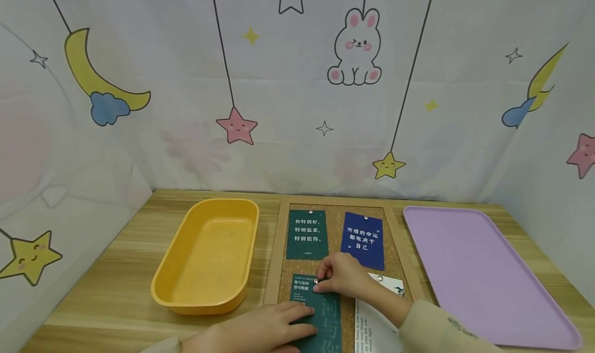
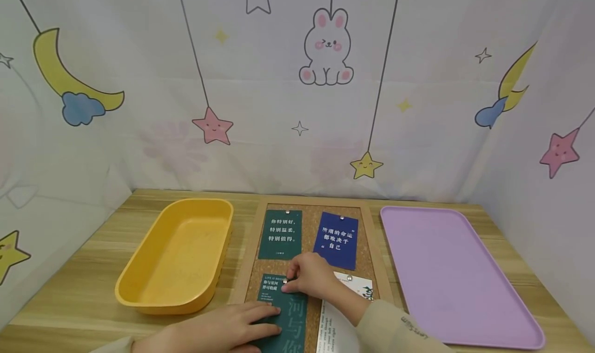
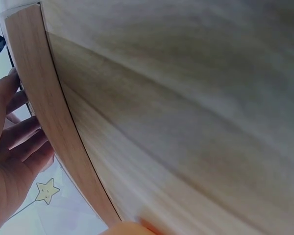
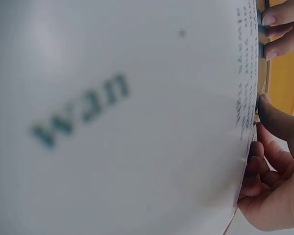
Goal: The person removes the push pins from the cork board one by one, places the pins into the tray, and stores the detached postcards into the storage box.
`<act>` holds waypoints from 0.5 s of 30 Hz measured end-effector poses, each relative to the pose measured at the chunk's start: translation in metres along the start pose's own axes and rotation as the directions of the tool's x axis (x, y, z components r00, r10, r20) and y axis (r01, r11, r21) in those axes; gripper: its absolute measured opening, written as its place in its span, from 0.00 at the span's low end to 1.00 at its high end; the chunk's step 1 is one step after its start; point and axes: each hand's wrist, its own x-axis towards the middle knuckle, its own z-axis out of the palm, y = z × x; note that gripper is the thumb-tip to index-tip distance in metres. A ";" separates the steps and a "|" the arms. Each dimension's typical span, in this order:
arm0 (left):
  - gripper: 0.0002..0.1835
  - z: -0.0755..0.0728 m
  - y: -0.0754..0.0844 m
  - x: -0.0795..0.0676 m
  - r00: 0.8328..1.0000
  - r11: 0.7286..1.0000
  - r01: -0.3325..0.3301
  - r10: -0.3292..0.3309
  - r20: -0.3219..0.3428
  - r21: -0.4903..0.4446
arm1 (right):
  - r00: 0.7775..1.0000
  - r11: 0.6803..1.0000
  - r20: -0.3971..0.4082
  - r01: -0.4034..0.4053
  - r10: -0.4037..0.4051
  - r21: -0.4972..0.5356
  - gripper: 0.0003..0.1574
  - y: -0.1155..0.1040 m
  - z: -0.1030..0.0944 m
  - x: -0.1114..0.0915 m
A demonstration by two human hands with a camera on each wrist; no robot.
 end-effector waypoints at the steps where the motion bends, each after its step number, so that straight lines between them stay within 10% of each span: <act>1: 0.22 0.000 0.000 0.000 1.000 1.000 -0.001 0.001 -0.001 0.003 | 1.000 1.000 0.001 -0.004 0.004 0.003 0.13 -0.001 0.000 0.000; 15: 0.21 0.000 0.000 0.001 1.000 0.996 -0.017 0.019 -0.021 0.086 | 0.995 0.998 0.089 0.043 -0.047 0.044 0.09 -0.006 0.001 0.005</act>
